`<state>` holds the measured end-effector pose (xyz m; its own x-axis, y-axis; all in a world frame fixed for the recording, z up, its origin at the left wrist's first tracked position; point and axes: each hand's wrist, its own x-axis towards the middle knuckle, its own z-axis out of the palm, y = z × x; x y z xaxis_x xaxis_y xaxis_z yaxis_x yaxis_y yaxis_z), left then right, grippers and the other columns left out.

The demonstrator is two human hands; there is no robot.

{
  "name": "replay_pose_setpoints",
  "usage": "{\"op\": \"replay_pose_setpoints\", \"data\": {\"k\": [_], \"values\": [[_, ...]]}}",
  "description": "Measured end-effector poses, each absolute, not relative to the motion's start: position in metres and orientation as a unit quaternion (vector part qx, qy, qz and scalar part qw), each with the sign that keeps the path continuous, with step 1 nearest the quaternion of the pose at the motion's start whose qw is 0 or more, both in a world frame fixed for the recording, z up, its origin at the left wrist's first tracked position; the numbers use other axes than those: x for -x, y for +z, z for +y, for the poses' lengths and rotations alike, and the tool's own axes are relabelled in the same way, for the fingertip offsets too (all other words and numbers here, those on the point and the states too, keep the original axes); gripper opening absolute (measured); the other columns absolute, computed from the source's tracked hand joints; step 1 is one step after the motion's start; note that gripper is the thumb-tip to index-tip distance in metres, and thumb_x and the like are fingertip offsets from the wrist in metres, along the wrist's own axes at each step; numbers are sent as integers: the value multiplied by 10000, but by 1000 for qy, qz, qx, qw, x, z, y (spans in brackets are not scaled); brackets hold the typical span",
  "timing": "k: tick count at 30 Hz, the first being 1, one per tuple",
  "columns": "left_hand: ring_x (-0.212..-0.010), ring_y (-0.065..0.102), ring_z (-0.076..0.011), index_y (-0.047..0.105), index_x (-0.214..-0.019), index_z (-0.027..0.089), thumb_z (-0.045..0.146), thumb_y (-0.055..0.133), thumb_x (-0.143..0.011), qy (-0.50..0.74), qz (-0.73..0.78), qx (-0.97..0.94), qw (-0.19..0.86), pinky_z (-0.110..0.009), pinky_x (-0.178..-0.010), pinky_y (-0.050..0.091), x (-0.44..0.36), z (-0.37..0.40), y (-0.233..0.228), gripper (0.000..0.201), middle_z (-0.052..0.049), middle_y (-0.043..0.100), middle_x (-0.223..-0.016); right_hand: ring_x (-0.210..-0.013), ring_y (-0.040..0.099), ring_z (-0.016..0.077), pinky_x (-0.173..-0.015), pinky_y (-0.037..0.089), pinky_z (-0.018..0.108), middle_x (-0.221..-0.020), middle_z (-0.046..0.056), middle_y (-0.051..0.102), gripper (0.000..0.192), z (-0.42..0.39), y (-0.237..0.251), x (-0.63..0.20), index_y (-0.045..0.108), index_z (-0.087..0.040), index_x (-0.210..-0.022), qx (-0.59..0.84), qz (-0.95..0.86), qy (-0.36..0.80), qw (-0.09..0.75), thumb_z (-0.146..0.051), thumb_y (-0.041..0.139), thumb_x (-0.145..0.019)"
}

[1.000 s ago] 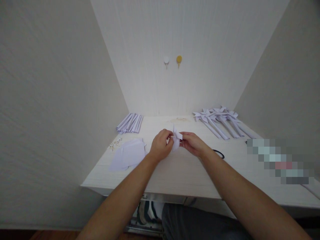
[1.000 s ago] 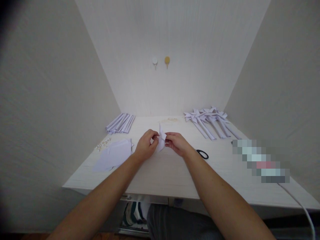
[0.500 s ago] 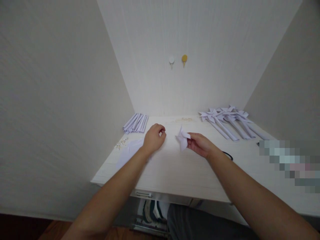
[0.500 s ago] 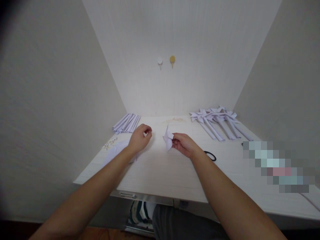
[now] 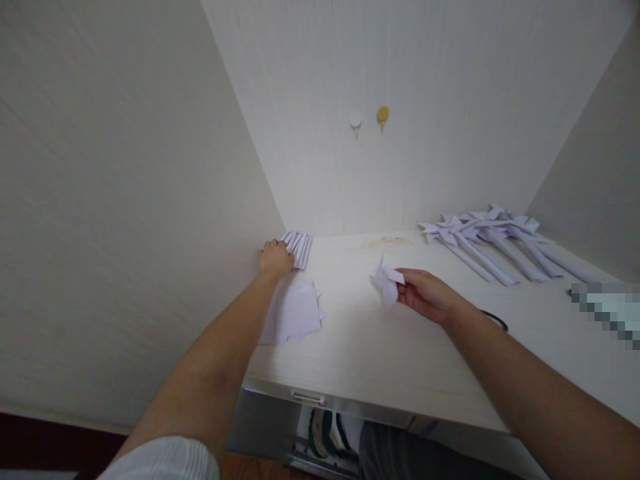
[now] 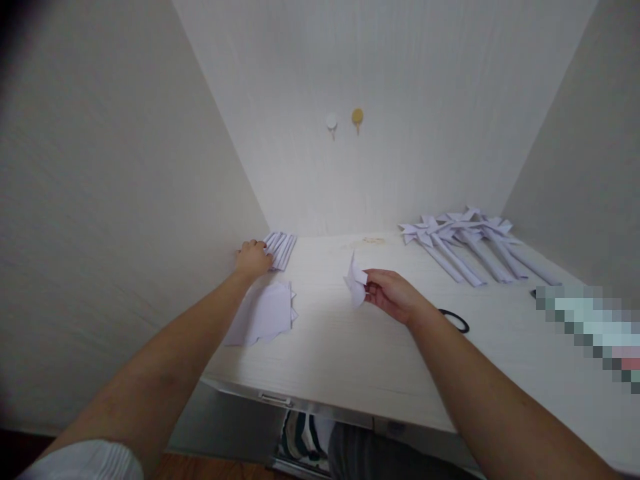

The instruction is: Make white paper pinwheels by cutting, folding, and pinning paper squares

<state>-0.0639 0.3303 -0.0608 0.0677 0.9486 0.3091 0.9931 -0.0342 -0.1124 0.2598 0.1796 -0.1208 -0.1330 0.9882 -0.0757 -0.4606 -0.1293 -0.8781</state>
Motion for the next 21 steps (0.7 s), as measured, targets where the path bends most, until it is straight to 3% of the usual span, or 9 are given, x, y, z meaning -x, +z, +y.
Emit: {"op": "replay_pose_setpoints", "data": {"k": [10, 21], "values": [[-1121, 665, -261, 618, -1315, 169, 368, 658, -979, 2, -724, 679, 121, -478, -936, 587, 62, 356, -68, 393, -122, 640, -1322, -692, 687, 177, -687, 588, 282, -783, 93, 763, 31, 178, -118, -257, 751, -155, -752, 372, -362, 657, 548, -178, 770, -762], [-1138, 659, -267, 616, -1321, 172, 369, 656, -980, -18, -688, 712, 140, -488, -948, 581, 40, 363, -77, 396, -123, 634, -1336, -702, 681, 171, -655, 587, 263, -790, 87, 762, 72, 179, -119, -257, 762, -155, -751, 382, -353, 652, 551, -196, 815, -725]]}}
